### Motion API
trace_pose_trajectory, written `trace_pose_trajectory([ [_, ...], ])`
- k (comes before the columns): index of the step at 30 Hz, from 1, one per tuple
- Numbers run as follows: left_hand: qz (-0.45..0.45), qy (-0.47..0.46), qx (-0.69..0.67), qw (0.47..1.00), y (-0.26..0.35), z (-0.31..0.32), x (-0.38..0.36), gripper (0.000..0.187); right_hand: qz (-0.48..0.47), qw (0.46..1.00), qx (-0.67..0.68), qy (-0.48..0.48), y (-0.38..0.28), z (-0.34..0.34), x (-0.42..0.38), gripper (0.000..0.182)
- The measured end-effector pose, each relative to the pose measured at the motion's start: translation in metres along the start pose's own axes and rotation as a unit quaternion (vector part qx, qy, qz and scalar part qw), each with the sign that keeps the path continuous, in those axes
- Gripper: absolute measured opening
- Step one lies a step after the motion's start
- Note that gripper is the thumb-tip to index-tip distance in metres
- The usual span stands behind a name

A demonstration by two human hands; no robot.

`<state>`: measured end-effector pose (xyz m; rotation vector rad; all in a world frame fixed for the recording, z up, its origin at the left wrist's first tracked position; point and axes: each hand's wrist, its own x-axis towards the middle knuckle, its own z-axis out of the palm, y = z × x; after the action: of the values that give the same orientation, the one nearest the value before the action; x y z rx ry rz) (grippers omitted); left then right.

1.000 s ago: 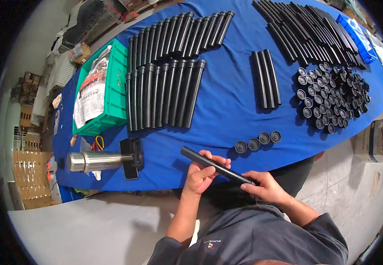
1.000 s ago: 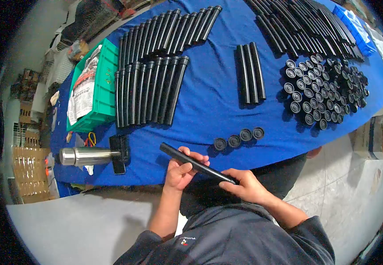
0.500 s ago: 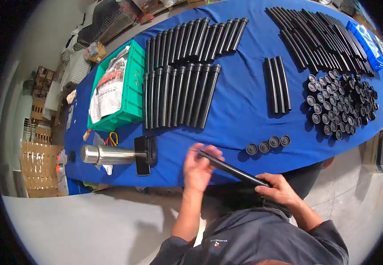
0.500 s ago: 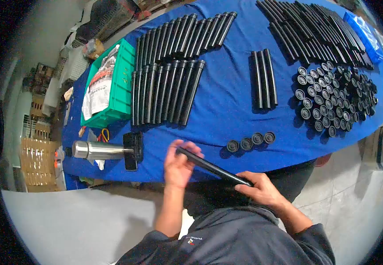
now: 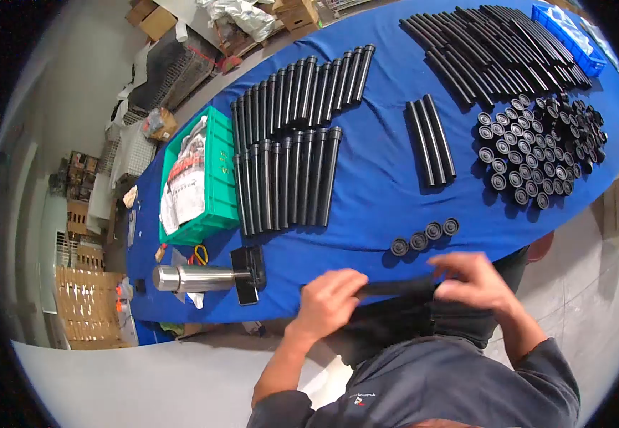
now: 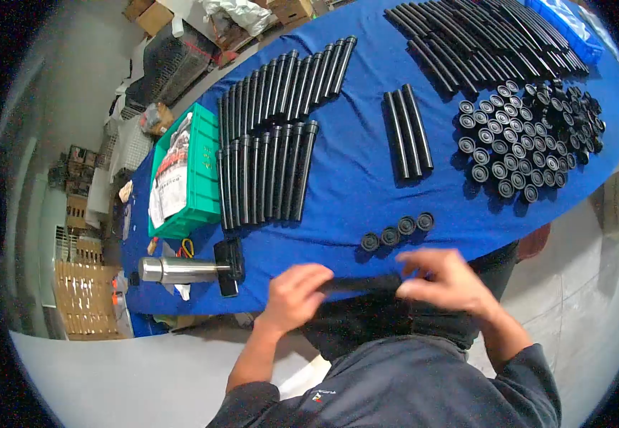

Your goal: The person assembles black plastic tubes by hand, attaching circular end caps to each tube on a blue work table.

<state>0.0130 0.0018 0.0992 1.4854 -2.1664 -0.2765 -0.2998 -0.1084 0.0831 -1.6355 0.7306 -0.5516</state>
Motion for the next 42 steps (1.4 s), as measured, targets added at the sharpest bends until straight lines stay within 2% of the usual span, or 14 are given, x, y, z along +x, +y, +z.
trace_pose_trajectory([
  [2, -0.162, 0.073, -0.012, 0.984, -0.009, -0.016, 0.007, 0.037, 0.041, 0.983, 0.063, 0.17, 0.022, -0.023, 0.0, 0.027],
  [4, -0.172, 0.112, 0.12, 0.971, -0.043, -0.03, 0.014, 0.036, 0.006, 0.952, -0.044, 0.304, 0.054, -0.037, 0.01, 0.02],
  [5, -0.172, 0.137, 0.143, 0.965, -0.057, -0.037, 0.025, 0.036, 0.002, 0.947, -0.054, 0.315, 0.064, -0.042, 0.014, 0.016],
  [7, -0.216, 0.135, 0.199, 0.946, -0.092, -0.045, 0.04, 0.043, -0.025, 0.945, -0.114, 0.305, 0.074, -0.042, 0.022, 0.015],
  [8, -0.229, 0.142, 0.181, 0.946, -0.107, -0.047, 0.049, 0.049, -0.037, 0.943, -0.142, 0.3, 0.077, -0.042, 0.023, 0.015],
  [10, -0.195, 0.144, 0.282, 0.928, -0.138, -0.046, 0.068, 0.053, -0.032, 0.945, -0.107, 0.308, 0.083, -0.043, 0.023, 0.015],
  [13, -0.252, 0.086, 0.309, 0.913, -0.163, -0.044, 0.093, 0.055, -0.026, 0.946, -0.067, 0.317, 0.087, -0.046, 0.023, 0.015],
  [17, -0.277, 0.065, 0.35, 0.892, -0.19, -0.028, 0.106, 0.054, -0.012, 0.947, -0.05, 0.317, 0.082, -0.048, 0.021, 0.014],
  [20, -0.26, 0.071, 0.382, 0.884, -0.207, -0.018, 0.106, 0.047, -0.007, 0.947, -0.035, 0.318, 0.079, -0.047, 0.02, 0.014],
  [37, -0.308, 0.039, 0.397, 0.864, -0.205, -0.014, 0.103, 0.047, -0.017, 0.947, -0.054, 0.316, 0.081, -0.046, 0.022, 0.012],
  [40, -0.296, 0.071, 0.409, 0.86, -0.198, -0.016, 0.108, 0.05, -0.019, 0.947, -0.06, 0.316, 0.082, -0.047, 0.021, 0.012],
  [42, -0.274, 0.132, 0.38, 0.874, -0.188, -0.016, 0.115, 0.054, -0.028, 0.942, -0.077, 0.325, 0.086, -0.046, 0.022, 0.013],
])
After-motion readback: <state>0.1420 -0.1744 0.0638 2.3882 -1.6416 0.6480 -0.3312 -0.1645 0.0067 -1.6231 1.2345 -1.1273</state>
